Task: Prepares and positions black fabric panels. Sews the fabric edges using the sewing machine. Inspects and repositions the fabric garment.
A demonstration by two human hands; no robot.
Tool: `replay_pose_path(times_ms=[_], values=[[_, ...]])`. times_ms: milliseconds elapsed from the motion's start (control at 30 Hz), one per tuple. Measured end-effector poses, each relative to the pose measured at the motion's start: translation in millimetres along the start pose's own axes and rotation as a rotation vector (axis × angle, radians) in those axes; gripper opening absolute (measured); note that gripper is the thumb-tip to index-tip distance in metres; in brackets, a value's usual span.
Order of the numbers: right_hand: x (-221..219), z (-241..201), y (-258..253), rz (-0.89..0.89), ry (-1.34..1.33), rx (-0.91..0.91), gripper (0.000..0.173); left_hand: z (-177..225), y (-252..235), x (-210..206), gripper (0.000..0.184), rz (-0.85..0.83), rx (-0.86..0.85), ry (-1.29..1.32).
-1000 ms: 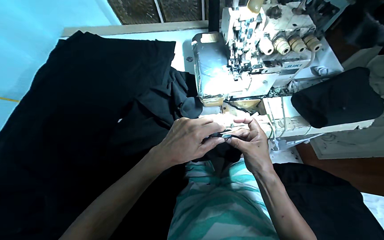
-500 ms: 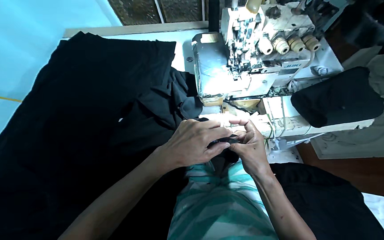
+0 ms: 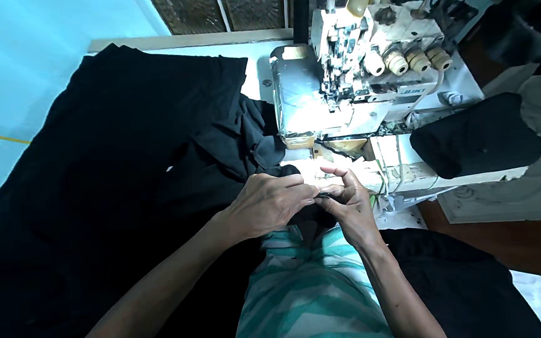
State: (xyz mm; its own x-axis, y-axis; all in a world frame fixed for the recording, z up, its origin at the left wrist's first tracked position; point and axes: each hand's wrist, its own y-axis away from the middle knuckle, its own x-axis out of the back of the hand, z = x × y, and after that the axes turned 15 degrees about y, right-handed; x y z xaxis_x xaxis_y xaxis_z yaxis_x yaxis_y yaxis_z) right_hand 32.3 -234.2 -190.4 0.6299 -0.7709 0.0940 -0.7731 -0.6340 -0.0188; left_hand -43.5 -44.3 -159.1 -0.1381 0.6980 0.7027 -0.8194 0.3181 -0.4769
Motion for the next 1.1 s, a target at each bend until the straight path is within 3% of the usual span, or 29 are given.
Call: replay_pose_path(times_ms=[233,367,533,667,900,1100], values=[[8.1,4.4,-0.5,-0.032,-0.038,0.088,0.043,-1.1,1.0,-5.8,0.034,0.170,0.345,0.452],[13.1,3.3,-3.7,0.014,0.082,0.163,0.032,3.1,-2.4,-5.1,0.004,0.209,0.494,0.493],[41.2,19.2,-14.4,0.027,0.369,0.228,0.008,1.4,-0.8,7.4,0.010,0.244,0.563,0.567],[47.4,23.3,-17.2,0.020,0.155,0.164,0.014,-5.1,3.2,7.2,0.012,0.261,0.579,0.544],[19.7,18.4,-18.1,0.006,-0.025,-0.094,0.019,-5.3,-1.6,0.4,0.010,0.274,0.592,0.534],[13.3,23.1,-18.7,0.085,-0.125,-0.040,0.022,-9.6,1.2,-6.3,0.009,0.220,0.574,0.344]])
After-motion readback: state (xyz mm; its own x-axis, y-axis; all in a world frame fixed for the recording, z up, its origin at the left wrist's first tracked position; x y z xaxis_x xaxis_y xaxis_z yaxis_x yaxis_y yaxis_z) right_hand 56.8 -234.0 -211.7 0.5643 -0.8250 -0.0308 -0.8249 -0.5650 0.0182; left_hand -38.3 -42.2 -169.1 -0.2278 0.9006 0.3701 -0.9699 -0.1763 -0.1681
